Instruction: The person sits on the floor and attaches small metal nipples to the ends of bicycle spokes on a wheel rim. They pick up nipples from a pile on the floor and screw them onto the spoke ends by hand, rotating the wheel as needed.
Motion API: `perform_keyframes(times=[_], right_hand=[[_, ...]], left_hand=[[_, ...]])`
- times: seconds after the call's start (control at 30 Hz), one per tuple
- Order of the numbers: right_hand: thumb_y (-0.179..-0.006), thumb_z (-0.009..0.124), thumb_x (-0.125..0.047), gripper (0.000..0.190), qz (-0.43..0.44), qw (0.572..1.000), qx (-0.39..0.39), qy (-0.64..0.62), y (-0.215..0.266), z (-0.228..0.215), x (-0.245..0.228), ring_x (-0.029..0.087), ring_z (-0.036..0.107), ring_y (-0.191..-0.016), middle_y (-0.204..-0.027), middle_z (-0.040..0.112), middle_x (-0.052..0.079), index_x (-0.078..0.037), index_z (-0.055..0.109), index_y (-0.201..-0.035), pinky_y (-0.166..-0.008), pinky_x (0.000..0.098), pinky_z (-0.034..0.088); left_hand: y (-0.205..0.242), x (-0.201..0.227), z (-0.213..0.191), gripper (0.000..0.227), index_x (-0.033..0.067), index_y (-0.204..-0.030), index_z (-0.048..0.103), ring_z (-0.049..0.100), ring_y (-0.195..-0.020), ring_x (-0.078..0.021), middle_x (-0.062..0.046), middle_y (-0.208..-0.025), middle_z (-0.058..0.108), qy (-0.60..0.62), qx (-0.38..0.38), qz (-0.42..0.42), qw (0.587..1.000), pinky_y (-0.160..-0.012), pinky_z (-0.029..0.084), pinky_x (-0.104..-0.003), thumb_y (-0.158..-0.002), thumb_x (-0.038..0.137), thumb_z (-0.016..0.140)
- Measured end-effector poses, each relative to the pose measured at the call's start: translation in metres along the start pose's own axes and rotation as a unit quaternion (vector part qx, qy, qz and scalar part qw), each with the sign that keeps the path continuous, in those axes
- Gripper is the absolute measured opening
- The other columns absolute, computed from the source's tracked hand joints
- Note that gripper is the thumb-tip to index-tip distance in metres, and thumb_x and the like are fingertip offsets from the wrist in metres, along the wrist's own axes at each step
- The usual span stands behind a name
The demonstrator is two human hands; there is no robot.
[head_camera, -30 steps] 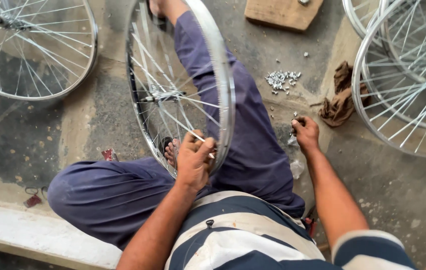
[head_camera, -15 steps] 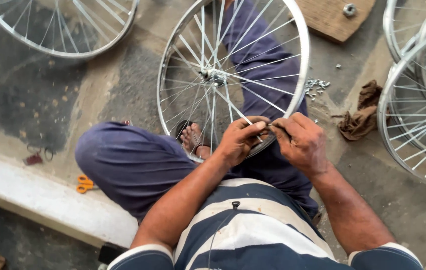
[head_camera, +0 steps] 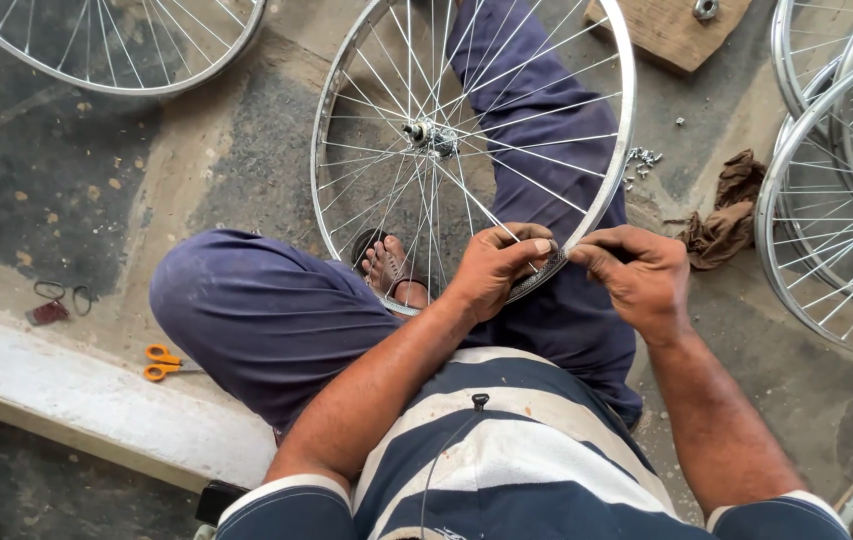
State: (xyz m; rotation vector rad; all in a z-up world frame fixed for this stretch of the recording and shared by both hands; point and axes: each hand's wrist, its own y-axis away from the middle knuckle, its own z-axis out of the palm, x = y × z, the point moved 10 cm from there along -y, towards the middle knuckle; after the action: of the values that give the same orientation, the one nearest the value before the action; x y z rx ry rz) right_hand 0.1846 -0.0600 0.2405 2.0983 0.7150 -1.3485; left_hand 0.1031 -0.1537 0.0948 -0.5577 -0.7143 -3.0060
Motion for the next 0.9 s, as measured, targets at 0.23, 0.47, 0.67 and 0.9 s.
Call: perform_keyframes(times=[0.23,0.47,0.67,0.9], right_hand=[[-0.091,0.077,-0.006,0.015,-0.026,0.994,-0.046,0.095,-0.007,0.011,-0.019,0.012,0.071,-0.080,-0.093,0.076,0.008,-0.001,0.076,-0.106,-0.069,0.0242,0.057],[-0.093,0.076,-0.007,0.010,-0.174,0.920,-0.016,0.349,-0.001,0.035,-0.067,0.026,0.070,-0.080,-0.096,0.071,0.012,-0.002,0.074,-0.101,-0.068,0.0378,0.056],[-0.093,0.073,-0.005,0.008,-0.192,0.871,-0.009,0.453,0.005,0.046,-0.068,0.026,0.071,-0.080,-0.096,0.071,0.011,-0.001,0.072,-0.101,-0.067,0.0368,0.057],[-0.093,0.076,0.002,0.015,-0.051,0.999,0.003,0.015,-0.001,0.003,-0.010,0.011,0.070,-0.087,-0.096,0.072,0.005,-0.001,0.069,-0.106,-0.077,0.0239,0.059]], left_hand=[[-0.001,-0.001,0.000,0.026,-0.0051,-0.113,0.069,0.072,-0.082,-0.0107,-0.009,-0.098,0.075,-0.002,0.009,0.009,1.000,-0.075,0.058,-0.021,-0.090,0.004,0.075],[-0.003,0.002,0.001,0.023,-0.0061,-0.116,0.072,0.068,-0.081,-0.0078,-0.008,-0.097,0.074,-0.038,0.002,0.047,0.998,-0.072,0.054,-0.020,-0.094,0.004,0.074],[0.000,0.006,0.009,0.024,-0.0057,-0.117,0.073,0.070,-0.091,-0.0127,-0.011,-0.104,0.075,-0.017,-0.036,0.052,0.998,-0.087,0.057,-0.027,-0.100,0.011,0.067],[0.002,0.009,0.009,0.030,-0.0007,-0.128,0.063,0.068,-0.109,-0.0175,-0.013,-0.119,0.070,-0.016,-0.047,0.040,0.998,-0.098,0.056,-0.030,-0.104,0.018,0.062]])
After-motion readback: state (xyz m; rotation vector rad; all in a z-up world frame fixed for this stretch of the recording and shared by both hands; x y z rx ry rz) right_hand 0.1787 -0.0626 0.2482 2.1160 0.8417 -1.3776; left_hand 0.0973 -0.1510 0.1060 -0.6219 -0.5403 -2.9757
